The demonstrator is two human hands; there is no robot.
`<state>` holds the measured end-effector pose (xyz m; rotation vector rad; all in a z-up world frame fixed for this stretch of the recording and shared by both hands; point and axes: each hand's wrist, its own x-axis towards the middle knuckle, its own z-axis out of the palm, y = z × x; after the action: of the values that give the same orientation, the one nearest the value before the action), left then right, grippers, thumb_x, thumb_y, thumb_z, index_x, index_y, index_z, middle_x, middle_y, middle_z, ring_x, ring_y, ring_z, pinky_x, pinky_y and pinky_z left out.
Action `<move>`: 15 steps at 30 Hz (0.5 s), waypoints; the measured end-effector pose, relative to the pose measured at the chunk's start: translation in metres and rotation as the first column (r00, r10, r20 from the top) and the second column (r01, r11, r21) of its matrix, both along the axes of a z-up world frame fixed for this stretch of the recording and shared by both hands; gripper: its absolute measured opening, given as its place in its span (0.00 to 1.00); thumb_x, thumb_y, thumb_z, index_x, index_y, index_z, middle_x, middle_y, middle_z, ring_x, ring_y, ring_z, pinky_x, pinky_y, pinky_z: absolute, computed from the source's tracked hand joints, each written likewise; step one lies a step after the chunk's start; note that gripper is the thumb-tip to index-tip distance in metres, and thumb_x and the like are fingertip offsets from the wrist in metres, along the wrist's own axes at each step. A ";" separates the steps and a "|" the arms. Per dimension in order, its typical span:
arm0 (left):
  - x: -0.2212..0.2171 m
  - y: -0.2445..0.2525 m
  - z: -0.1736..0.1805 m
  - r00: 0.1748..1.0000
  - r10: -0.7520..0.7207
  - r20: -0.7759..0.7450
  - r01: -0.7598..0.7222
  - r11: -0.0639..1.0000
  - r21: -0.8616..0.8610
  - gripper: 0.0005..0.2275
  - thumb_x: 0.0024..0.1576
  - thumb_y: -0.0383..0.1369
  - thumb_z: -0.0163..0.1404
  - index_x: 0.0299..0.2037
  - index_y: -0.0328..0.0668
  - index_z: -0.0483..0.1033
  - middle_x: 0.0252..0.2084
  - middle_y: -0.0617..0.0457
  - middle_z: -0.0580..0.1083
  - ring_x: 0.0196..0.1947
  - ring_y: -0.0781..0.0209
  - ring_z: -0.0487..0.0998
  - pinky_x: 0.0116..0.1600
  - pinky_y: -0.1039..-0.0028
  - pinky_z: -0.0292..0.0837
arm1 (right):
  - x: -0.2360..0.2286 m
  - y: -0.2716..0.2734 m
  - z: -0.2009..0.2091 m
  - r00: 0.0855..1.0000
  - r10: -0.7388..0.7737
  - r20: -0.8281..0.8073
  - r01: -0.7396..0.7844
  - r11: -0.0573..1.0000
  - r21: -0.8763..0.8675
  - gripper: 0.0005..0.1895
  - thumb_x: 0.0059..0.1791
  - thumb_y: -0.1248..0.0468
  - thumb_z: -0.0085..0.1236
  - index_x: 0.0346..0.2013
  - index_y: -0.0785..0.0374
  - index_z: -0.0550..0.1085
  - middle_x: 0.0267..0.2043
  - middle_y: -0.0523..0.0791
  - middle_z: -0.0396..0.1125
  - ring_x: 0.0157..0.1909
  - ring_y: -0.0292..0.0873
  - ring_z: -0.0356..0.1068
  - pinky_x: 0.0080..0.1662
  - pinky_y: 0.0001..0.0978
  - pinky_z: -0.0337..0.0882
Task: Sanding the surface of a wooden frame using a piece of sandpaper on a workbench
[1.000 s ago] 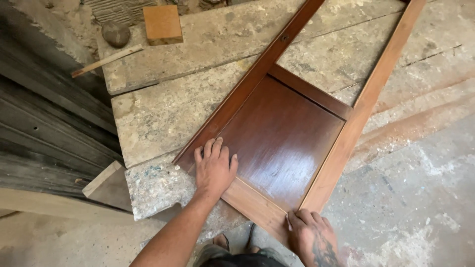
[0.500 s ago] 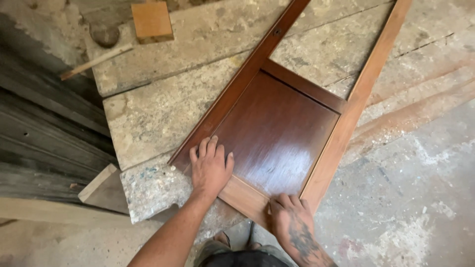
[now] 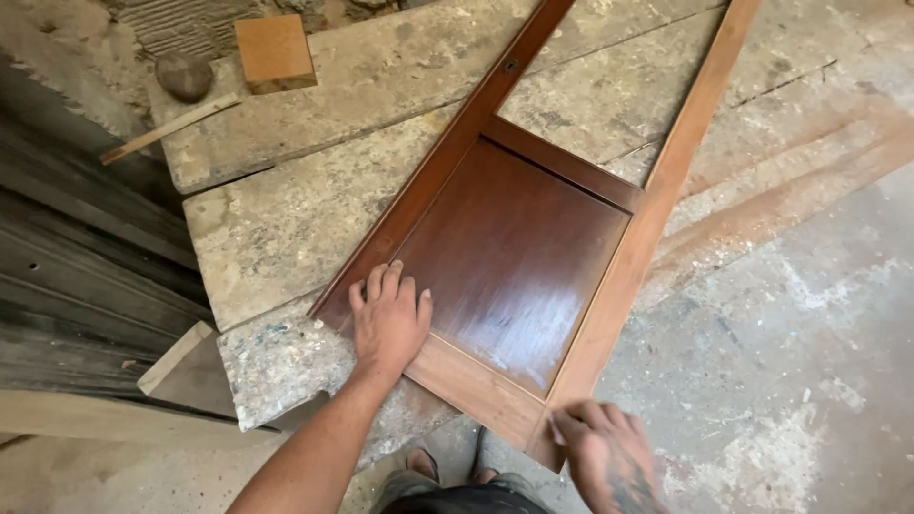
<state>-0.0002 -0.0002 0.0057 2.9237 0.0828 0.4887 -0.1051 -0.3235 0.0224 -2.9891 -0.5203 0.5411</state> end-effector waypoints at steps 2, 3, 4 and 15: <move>0.001 -0.001 0.001 0.997 -0.024 -0.079 0.025 1.000 0.015 0.17 0.61 0.45 0.45 0.47 0.43 0.80 0.64 0.44 0.72 0.65 0.47 0.65 0.60 0.47 0.56 | -0.020 -0.044 -0.033 0.961 -0.220 0.167 0.180 0.957 0.227 0.12 0.47 0.48 0.60 0.44 0.31 0.82 0.40 0.34 0.72 0.43 0.52 0.70 0.42 0.45 0.71; 0.000 -0.007 0.016 0.997 -0.023 -0.076 0.025 1.000 0.019 0.17 0.61 0.45 0.45 0.47 0.43 0.80 0.64 0.44 0.72 0.65 0.47 0.65 0.60 0.47 0.56 | -0.031 -0.049 -0.038 0.961 -0.221 0.169 0.179 0.956 0.231 0.12 0.47 0.48 0.60 0.44 0.31 0.82 0.40 0.34 0.72 0.43 0.52 0.70 0.42 0.45 0.71; 0.001 -0.011 0.033 0.931 -0.048 -0.361 0.067 0.997 0.042 0.22 0.63 0.49 0.33 0.59 0.45 0.68 0.72 0.42 0.56 0.71 0.45 0.53 0.67 0.41 0.44 | -0.038 -0.052 -0.043 0.892 -0.421 0.164 0.274 0.793 0.544 0.13 0.46 0.56 0.63 0.45 0.39 0.83 0.36 0.36 0.71 0.38 0.41 0.71 0.45 0.31 0.69; -0.141 -0.157 0.044 0.457 -0.799 -0.391 0.407 0.579 -0.707 0.25 0.64 0.46 0.35 0.68 0.41 0.58 0.77 0.42 0.53 0.80 0.34 0.31 0.71 0.36 0.09 | -0.026 -0.059 0.005 0.192 -0.474 -0.859 0.909 -0.244 0.338 0.29 0.48 0.76 0.62 0.64 0.58 0.79 0.42 0.54 0.73 0.35 0.52 0.65 0.41 0.39 0.63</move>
<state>-0.1409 -0.1572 0.0495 2.1447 -0.6792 -0.6763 -0.1315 -0.3827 0.0277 -1.3786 0.9064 0.4593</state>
